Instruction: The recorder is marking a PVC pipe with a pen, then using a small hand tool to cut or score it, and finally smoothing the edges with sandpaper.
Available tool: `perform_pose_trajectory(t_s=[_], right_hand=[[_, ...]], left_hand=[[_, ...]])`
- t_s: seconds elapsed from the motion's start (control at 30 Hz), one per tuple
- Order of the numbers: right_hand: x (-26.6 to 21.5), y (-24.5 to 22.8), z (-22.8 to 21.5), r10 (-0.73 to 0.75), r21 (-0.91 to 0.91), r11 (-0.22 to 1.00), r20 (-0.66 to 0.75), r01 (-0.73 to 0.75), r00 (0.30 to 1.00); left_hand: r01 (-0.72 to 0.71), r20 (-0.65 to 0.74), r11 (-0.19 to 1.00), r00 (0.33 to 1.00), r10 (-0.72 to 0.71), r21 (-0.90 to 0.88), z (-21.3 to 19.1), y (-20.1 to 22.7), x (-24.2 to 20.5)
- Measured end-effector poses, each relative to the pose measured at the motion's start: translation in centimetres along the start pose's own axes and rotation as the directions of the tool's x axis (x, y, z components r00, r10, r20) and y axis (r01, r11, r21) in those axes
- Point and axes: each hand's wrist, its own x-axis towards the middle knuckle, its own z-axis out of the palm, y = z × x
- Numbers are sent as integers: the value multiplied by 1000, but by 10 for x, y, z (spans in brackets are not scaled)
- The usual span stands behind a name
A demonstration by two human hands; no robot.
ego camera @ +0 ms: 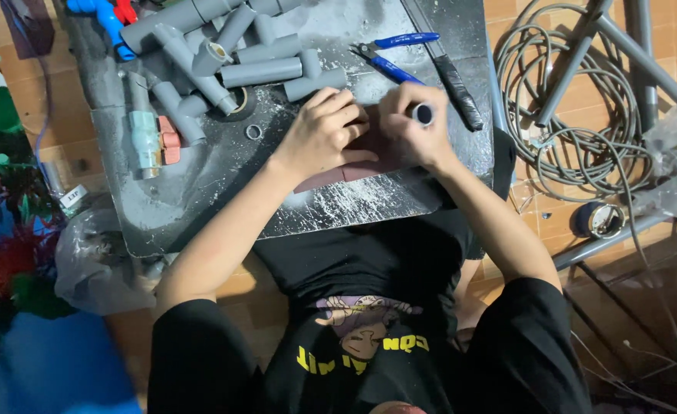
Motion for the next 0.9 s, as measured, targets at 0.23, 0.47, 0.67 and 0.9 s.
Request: perform_pose_trajectory(t_s=[0.23, 0.47, 0.67, 0.9], right_hand=[[6, 14, -10, 101, -276, 957, 11, -94, 995], [9, 2, -14, -5, -417, 906, 159, 72, 987], [10, 8, -8, 83, -323, 943, -3, -79, 997], [4, 43, -22, 51, -297, 952, -83, -73, 995]], left_hand=[[30, 5, 997, 1000, -30, -70, 2, 0, -1], [20, 2, 998, 1000, -20, -55, 10, -6, -8], [-17, -33, 996, 999, 14, -93, 5, -4, -1], [-36, -24, 998, 999, 34, -50, -2, 2, 3]])
